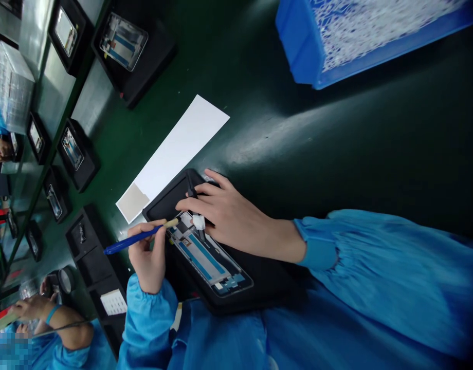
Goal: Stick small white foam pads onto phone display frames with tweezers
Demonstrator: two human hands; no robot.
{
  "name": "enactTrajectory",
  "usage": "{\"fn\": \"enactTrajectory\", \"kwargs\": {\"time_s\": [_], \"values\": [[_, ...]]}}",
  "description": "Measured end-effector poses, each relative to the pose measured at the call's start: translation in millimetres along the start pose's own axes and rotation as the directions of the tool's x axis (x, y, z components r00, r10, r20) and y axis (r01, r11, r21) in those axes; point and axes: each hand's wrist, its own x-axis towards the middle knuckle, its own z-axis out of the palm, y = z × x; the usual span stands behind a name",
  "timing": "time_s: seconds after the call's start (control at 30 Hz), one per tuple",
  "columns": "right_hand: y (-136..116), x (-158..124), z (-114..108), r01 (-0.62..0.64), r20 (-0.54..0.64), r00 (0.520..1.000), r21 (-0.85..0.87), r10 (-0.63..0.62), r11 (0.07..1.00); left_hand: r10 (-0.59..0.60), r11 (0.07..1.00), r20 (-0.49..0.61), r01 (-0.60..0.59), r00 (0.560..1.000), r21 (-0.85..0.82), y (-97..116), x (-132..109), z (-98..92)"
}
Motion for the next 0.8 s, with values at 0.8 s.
{"fn": "enactTrajectory", "kwargs": {"time_s": [0.8], "values": [[17, -5, 20, 0.043, -0.046, 0.998, -0.016, -0.043, 0.999, -0.71, 0.174, 0.309, 0.583, 0.633, -0.794, -19, -5, -38.7]]}}
